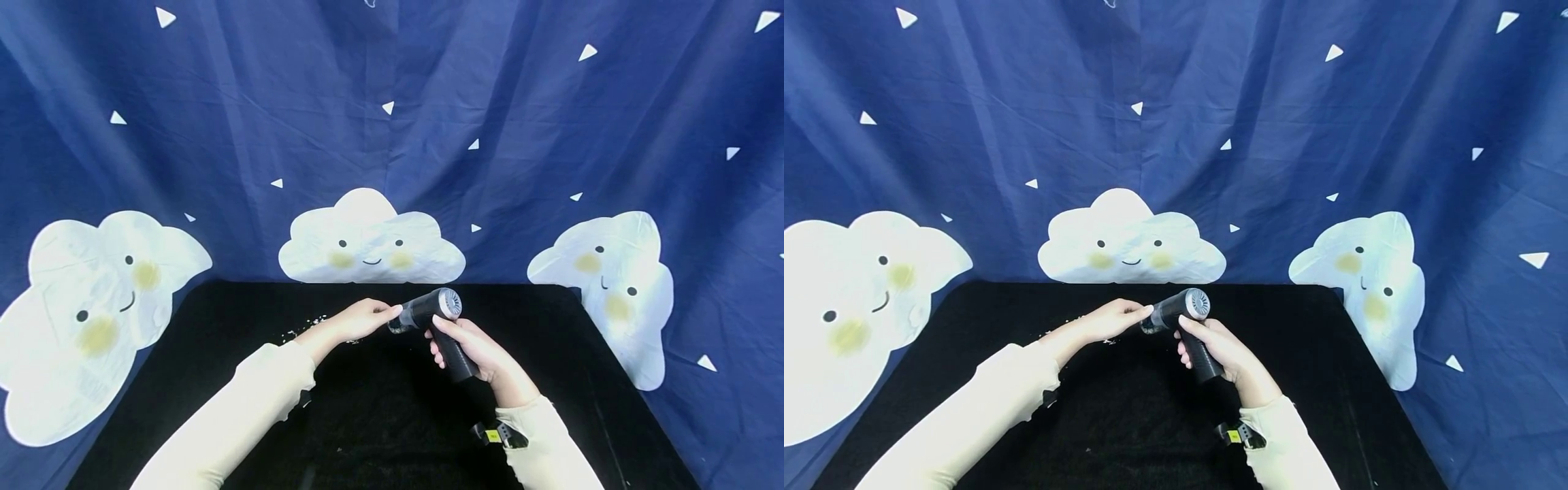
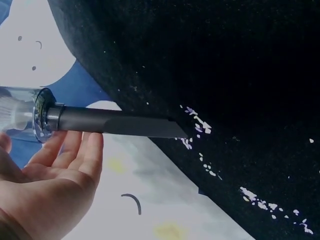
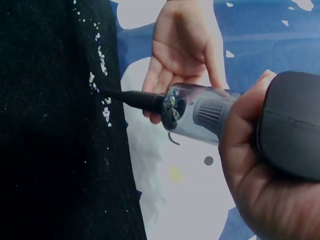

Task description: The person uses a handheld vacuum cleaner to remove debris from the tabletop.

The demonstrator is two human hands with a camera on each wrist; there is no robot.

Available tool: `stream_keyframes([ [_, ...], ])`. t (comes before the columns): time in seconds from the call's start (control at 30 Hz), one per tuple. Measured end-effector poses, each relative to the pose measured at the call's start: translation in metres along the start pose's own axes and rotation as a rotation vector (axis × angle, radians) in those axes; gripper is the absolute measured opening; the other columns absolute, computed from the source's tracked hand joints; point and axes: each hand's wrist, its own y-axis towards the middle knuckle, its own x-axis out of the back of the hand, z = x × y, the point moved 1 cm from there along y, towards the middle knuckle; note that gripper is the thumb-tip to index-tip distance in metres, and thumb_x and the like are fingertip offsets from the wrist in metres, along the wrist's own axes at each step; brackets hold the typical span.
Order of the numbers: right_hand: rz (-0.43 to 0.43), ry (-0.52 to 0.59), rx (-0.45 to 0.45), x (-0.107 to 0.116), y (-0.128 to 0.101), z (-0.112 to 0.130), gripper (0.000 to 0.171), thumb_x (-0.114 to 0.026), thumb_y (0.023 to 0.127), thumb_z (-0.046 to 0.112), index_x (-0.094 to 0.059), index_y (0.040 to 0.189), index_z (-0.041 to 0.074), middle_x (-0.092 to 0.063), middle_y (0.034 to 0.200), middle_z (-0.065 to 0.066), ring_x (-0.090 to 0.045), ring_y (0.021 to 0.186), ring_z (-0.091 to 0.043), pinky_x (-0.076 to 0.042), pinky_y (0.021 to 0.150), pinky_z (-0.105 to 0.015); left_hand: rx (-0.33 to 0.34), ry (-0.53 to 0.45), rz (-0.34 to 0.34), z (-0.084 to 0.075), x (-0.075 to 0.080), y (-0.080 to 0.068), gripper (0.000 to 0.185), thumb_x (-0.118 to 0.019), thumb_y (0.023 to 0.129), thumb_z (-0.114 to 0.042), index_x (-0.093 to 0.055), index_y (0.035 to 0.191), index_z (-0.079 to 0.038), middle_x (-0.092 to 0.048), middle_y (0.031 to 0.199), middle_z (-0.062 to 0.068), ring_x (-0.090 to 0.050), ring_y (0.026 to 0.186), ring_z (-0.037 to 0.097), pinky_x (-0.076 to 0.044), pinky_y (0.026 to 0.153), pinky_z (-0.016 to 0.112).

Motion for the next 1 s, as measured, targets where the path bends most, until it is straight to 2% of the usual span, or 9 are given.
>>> stream_keyframes([
  [0.17,0.001,0.006,-0.021,0.001,-0.003,-0.002,0.039,-0.049,0.105,0.035,-0.052,0.11,-0.003,-0.059,0.075,-0.003,-0.059,0.062,-0.009,-0.054,0.06,-0.023,-0.019,0.03,-0.006,-0.004,-0.003,-0.003,0.057,-0.046,0.1,-0.06,-0.072,0.122,-0.015,-0.07,0.109,0.005,-0.062,0.087,0.019,-0.051,0.08,0.041],
  [0.27,0.017,0.007,-0.025,0.0,-0.005,-0.002,0.04,-0.05,0.105,0.036,-0.052,0.111,-0.003,-0.059,0.076,-0.003,-0.059,0.062,-0.009,-0.054,0.06,-0.023,-0.036,0.048,-0.013,-0.007,-0.003,-0.008,0.053,-0.047,0.102,-0.054,-0.073,0.12,-0.012,-0.07,0.115,0.001,-0.062,0.106,0.016,-0.048,0.095,0.041],
  [0.4,0.036,0.012,-0.024,-0.001,-0.005,-0.005,0.04,-0.048,0.106,0.035,-0.052,0.111,-0.004,-0.059,0.077,-0.004,-0.059,0.063,-0.008,-0.054,0.061,-0.023,-0.034,0.058,-0.013,-0.009,-0.003,-0.013,0.052,-0.047,0.103,-0.052,-0.073,0.12,-0.011,-0.07,0.119,0.003,-0.062,0.114,0.02,-0.047,0.099,0.043],
  [0.8,0.051,0.048,-0.028,-0.006,-0.002,-0.009,0.038,-0.047,0.106,0.035,-0.053,0.109,-0.002,-0.058,0.077,-0.004,-0.058,0.063,-0.008,-0.054,0.06,-0.023,0.003,0.095,-0.015,0.0,-0.001,-0.017,0.056,-0.046,0.101,-0.059,-0.073,0.121,-0.013,-0.07,0.118,0.001,-0.063,0.112,0.019,-0.048,0.096,0.043],
  [0.9,0.056,0.059,-0.032,-0.006,0.0,-0.009,0.038,-0.048,0.106,0.036,-0.053,0.109,-0.002,-0.058,0.077,-0.004,-0.058,0.064,-0.008,-0.054,0.06,-0.023,-0.006,0.091,-0.005,0.001,0.002,-0.017,0.055,-0.046,0.101,-0.059,-0.074,0.118,-0.014,-0.07,0.112,-0.001,-0.063,0.102,0.015,-0.049,0.091,0.041],
  [1.0,0.05,0.055,-0.024,-0.005,0.0,-0.007,0.038,-0.049,0.106,0.036,-0.053,0.109,-0.001,-0.057,0.077,-0.003,-0.058,0.064,-0.008,-0.054,0.06,-0.023,-0.005,0.069,0.002,-0.001,0.004,-0.015,0.055,-0.046,0.1,-0.059,-0.073,0.12,-0.015,-0.07,0.107,0.001,-0.064,0.085,0.017,-0.052,0.078,0.038],
])
